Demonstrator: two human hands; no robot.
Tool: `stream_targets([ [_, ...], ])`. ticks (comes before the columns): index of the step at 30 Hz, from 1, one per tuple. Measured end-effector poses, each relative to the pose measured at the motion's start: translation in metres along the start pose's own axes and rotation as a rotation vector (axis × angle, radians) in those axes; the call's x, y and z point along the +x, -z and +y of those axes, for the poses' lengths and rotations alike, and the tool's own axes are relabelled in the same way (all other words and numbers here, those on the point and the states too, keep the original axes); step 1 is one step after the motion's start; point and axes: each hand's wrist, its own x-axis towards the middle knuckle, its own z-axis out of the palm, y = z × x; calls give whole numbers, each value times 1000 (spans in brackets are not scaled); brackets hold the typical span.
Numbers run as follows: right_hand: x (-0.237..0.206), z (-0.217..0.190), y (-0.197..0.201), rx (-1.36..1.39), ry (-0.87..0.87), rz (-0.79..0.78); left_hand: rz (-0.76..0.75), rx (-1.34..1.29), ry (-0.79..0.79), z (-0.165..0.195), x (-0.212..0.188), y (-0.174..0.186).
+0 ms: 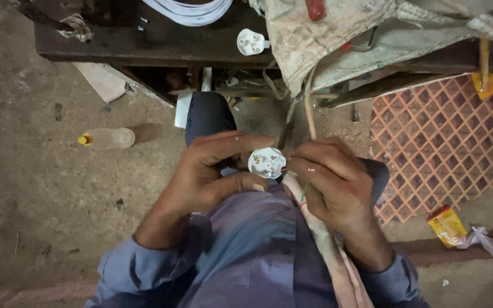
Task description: The person sits on the floor and wires an electrical plug: they strip insulation from the wire ends using a screwdriver, twist the exposed conductors, and secure the wires into the plug's terminals by hand. They use pliers to trim and adjust the wires and continue fitting the wires into the plug body.
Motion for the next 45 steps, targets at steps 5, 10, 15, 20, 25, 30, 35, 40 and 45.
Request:
stream_targets([
  [5, 2, 7, 4, 9, 115, -18, -68, -171, 31, -5, -2, 0],
  [10, 4, 6, 7, 14, 123, -43, -81, -269, 42, -12, -2, -1],
  [15, 5, 5, 8, 5, 131, -47, -91, -431, 146, -20, -2, 0],
  [20, 0, 1, 7, -13, 61, -30, -66, -454, 166, -20, -4, -2],
  [25, -8, -6, -6, -67, -5, 81, -38, -365, 108, -17, -2, -6],
  [30, -12, -8, -10, -45, -14, 119, -26, -286, 46, -15, -2, -8],
  [35, -12, -7, -10, -72, 23, 90, -3, -189, 20, -17, -5, -9],
  [40, -12, -5, -4, -86, -20, 120, 105, -505, 13, -21, -6, -9],
  [45, -11, -2, 1, -54, 3, 204, 149, -393, 208, -25, 2, -3],
])
